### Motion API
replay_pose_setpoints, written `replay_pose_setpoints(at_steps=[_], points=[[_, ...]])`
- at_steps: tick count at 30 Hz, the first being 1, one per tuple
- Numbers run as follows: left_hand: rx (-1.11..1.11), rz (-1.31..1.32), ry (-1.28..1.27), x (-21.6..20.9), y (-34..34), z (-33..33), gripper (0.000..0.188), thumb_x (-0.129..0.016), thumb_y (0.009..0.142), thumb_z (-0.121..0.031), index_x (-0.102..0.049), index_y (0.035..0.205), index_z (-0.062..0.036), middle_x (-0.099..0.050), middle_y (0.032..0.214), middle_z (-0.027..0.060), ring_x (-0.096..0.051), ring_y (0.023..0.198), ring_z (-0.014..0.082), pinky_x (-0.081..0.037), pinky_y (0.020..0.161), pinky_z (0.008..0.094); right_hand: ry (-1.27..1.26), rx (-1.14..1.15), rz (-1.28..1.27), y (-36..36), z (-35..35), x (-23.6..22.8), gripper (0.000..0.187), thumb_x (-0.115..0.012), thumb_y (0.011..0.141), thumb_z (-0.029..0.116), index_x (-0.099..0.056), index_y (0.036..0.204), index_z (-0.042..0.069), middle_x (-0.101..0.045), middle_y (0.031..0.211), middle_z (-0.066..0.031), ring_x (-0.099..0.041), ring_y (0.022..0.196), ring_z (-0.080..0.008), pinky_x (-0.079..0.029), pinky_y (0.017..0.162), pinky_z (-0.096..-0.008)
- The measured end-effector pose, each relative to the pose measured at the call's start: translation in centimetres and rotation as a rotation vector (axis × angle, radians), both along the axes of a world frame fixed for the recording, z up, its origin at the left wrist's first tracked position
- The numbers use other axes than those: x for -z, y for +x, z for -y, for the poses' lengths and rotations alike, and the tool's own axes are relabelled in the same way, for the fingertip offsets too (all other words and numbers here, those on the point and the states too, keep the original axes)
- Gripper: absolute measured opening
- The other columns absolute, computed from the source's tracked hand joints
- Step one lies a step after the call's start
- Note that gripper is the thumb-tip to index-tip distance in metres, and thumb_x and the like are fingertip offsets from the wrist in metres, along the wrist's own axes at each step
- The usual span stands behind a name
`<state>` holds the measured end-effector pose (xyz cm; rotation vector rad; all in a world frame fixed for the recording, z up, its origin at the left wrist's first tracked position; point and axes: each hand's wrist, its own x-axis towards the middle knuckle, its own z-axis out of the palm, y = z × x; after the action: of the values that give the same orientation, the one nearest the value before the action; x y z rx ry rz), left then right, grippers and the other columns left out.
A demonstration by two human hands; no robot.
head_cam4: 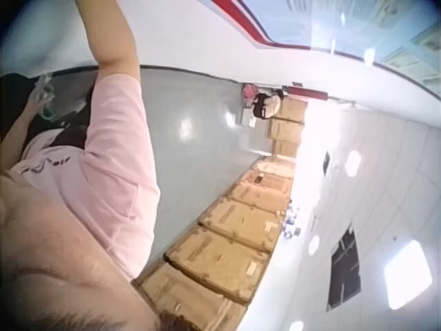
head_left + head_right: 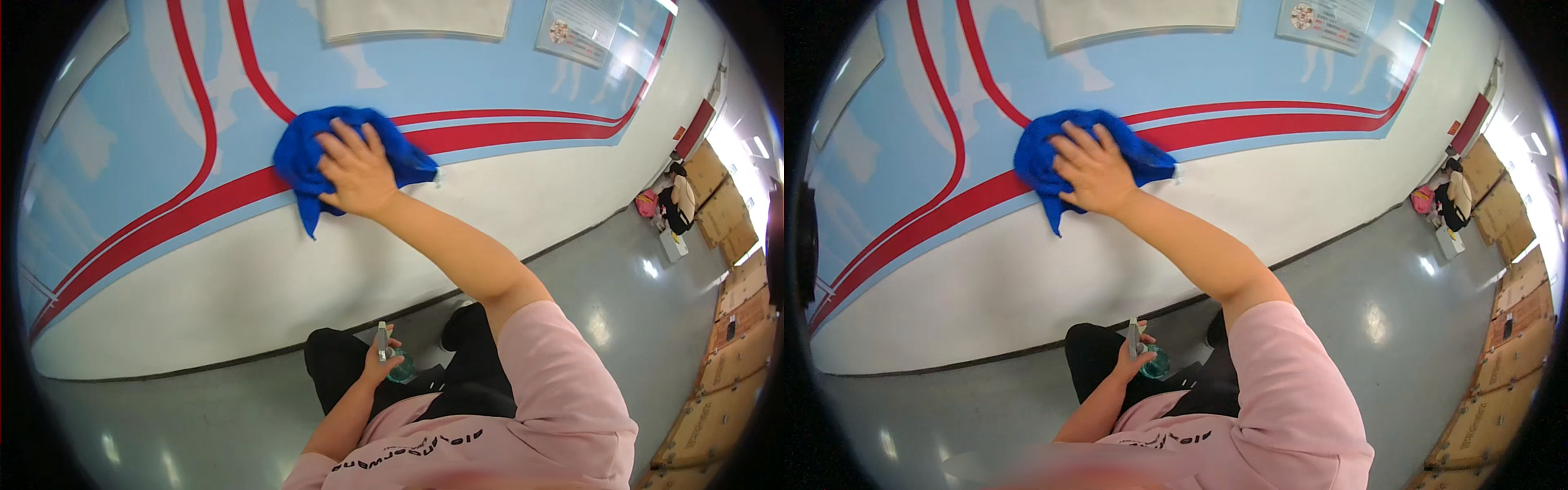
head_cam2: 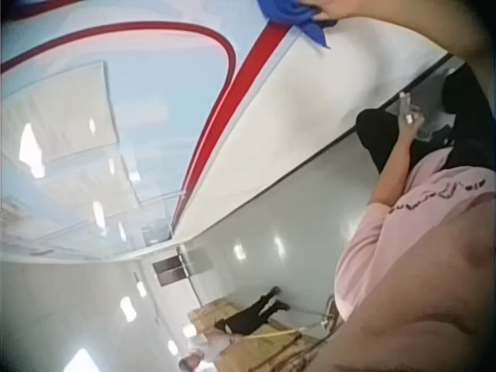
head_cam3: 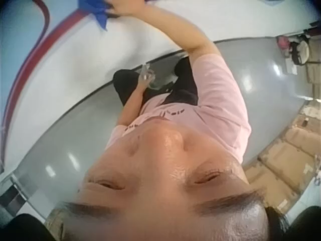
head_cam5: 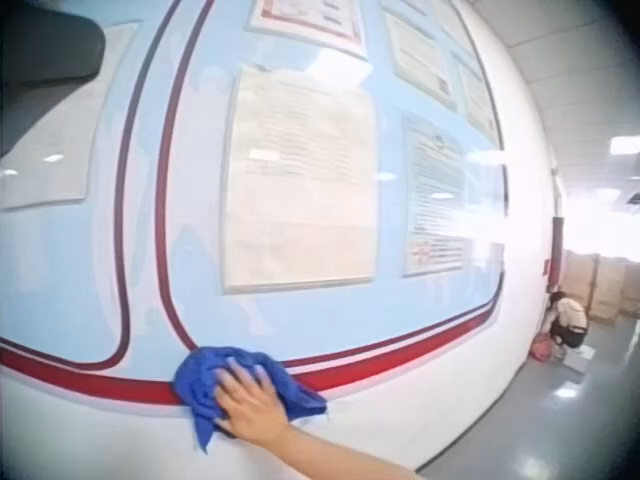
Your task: Clean a mural or painted wall using a spray bottle and cloth.
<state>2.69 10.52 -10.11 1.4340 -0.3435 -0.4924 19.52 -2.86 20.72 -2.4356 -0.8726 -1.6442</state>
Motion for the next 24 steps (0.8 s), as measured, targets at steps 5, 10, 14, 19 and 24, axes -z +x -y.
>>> replay_pose_setpoints(at_steps=[5, 10, 14, 19, 24], points=[[-0.027, -0.018, 0.003, -0.6, -0.2, -0.1, 0.076, -0.066, 0.06, 0.002, -0.035, 0.128, -0.0141, -0.054, 0.088, 0.0038, -0.05, 0.075, 0.0116, -0.042, 0.07, 0.0266, -0.316, -0.237, -0.261, 0.6, -6.0, 0.3, 0.05, -0.063, 0.069, 0.025, -0.049, 0.115, 0.011, -0.033, 0.133, -0.0045, -0.021, 0.128, -0.0212, -0.014, 0.105, -0.0417], [-0.072, -0.016, -0.044, -0.2, -0.6, 0.3, 0.077, -0.065, 0.06, 0.003, -0.035, 0.128, -0.0141, -0.053, 0.09, 0.0038, -0.049, 0.073, 0.0108, -0.042, 0.069, 0.0253, -0.337, -0.437, -0.247, 2.7, -10.3, 1.4, 0.044, -0.058, 0.072, 0.016, -0.049, 0.115, 0.007, -0.033, 0.133, -0.0066, -0.019, 0.129, -0.0224, -0.009, 0.107, -0.0442], [-0.088, -0.055, -0.09, -0.8, -0.8, 0.5, 0.076, -0.065, 0.061, 0.004, -0.034, 0.129, -0.0142, -0.053, 0.091, 0.0042, -0.046, 0.07, 0.0093, -0.041, 0.065, 0.0247, -0.203, -0.81, -0.147, 5.3, -11.2, 2.0, 0.032, -0.05, 0.076, 0.006, -0.051, 0.108, 0.007, -0.04, 0.127, -0.0096, -0.028, 0.125, -0.0241, -0.011, 0.105, -0.0458], [-0.149, -0.061, -0.111, 0.0, -1.0, 0.0, 0.077, -0.064, 0.062, 0.005, -0.033, 0.129, -0.0134, -0.053, 0.091, 0.0046, -0.045, 0.07, 0.0085, -0.041, 0.064, 0.0243, -0.157, -0.767, -0.092, 3.9, -7.6, -3.4, 0.034, -0.053, 0.069, 0.001, -0.055, 0.102, 0.006, -0.047, 0.12, -0.0085, -0.031, 0.123, -0.0262, -0.013, 0.104, -0.048], [-0.134, -0.073, -0.095, 0.2, -0.8, 0.5, 0.075, -0.064, 0.062, 0.005, -0.033, 0.128, -0.013, -0.053, 0.091, 0.0043, -0.046, 0.071, 0.0091, -0.041, 0.064, 0.0236, -0.259, -0.363, 0.07, 1.9, 2.3, -7.4, 0.036, -0.067, 0.06, 0.011, -0.056, 0.095, 0.01, -0.045, 0.124, -0.0081, -0.033, 0.123, -0.0251, -0.021, 0.101, -0.0457]])
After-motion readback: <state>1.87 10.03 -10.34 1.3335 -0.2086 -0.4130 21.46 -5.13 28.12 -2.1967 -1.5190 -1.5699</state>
